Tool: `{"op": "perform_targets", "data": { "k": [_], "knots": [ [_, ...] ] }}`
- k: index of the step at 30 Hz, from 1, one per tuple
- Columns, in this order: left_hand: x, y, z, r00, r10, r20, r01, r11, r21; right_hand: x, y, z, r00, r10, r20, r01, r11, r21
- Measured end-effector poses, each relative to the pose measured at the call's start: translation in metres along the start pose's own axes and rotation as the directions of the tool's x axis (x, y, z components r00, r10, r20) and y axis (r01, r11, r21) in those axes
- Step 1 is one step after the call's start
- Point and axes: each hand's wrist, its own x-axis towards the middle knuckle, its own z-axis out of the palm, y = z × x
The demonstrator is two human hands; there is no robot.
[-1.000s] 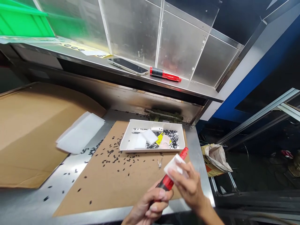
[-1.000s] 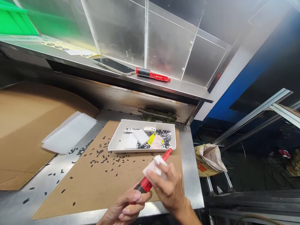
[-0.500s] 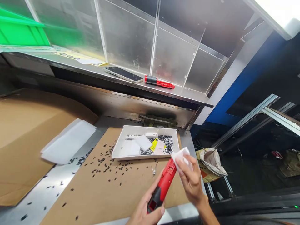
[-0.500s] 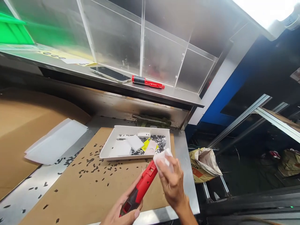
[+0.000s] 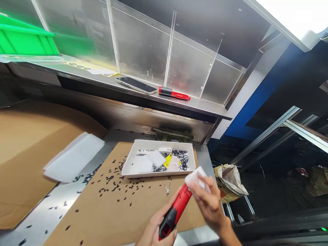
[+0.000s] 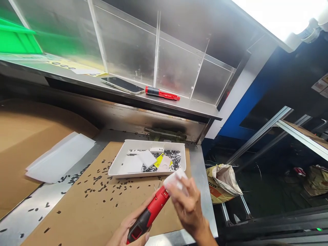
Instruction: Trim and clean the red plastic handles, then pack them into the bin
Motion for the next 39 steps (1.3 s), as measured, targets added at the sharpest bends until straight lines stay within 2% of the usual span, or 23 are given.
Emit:
{"op": "perform_targets", "data": {
  "k": [2, 6, 8, 11, 15, 19, 23, 25, 28, 32, 34, 37, 39],
  "knots": [
    [0.002, 0.0, -0.001, 1.0, 0.002, 0.02, -0.002, 1.0, 0.025, -0.002, -0.001, 0.004, 1.0, -0.002, 0.008, 0.001, 0.999, 0.035],
    [0.007, -0.011, -0.001, 0.997, 0.081, 0.008, -0.081, 0.975, 0.206, -0.004, -0.006, 0.011, 0.992, 0.123, -0.033, -0.121, 0.991, 0.051],
    [0.01, -0.017, -0.001, 0.986, 0.168, -0.007, -0.156, 0.933, 0.323, -0.006, -0.013, 0.015, 0.995, 0.096, -0.019, -0.094, 0.993, 0.072],
    [0.015, -0.02, -0.001, 0.975, 0.218, -0.04, -0.174, 0.866, 0.468, -0.006, -0.024, 0.022, 0.999, 0.034, 0.028, -0.036, 0.995, 0.092],
    [0.02, -0.016, -0.003, 0.966, 0.256, -0.043, -0.168, 0.742, 0.649, -0.003, -0.025, 0.032, 0.981, 0.194, -0.008, -0.192, 0.976, 0.101],
    [0.023, -0.02, -0.01, 0.955, 0.296, 0.002, -0.196, 0.627, 0.754, 0.014, -0.005, 0.043, 0.955, 0.295, -0.002, -0.292, 0.945, 0.15],
    [0.019, -0.028, -0.015, 0.942, 0.335, -0.022, -0.183, 0.568, 0.803, 0.054, 0.032, 0.043, 0.916, 0.376, -0.139, -0.353, 0.921, 0.168],
    [0.016, -0.027, -0.016, 0.922, 0.384, -0.059, -0.176, 0.547, 0.818, 0.073, 0.042, 0.042, 0.906, 0.367, -0.211, -0.34, 0.927, 0.156],
    [0.014, -0.022, -0.019, 0.895, 0.436, -0.093, -0.15, 0.492, 0.857, 0.089, 0.036, 0.041, 0.899, 0.327, -0.292, -0.293, 0.943, 0.156],
    [0.014, -0.016, -0.03, 0.869, 0.493, -0.043, -0.161, 0.364, 0.917, 0.086, 0.016, 0.036, 0.941, 0.266, -0.208, -0.223, 0.953, 0.207],
    [0.015, -0.013, -0.035, 0.852, 0.523, -0.024, -0.167, 0.313, 0.935, 0.081, 0.011, 0.028, 0.941, 0.282, -0.189, -0.235, 0.943, 0.237],
    [0.018, -0.009, -0.038, 0.833, 0.554, 0.002, -0.187, 0.279, 0.942, 0.073, 0.004, 0.014, 0.935, 0.293, -0.202, -0.248, 0.943, 0.222],
    [0.02, -0.007, -0.038, 0.83, 0.557, -0.002, -0.182, 0.275, 0.944, 0.069, -0.003, 0.006, 0.963, 0.222, -0.155, -0.193, 0.965, 0.179]
  ]
}}
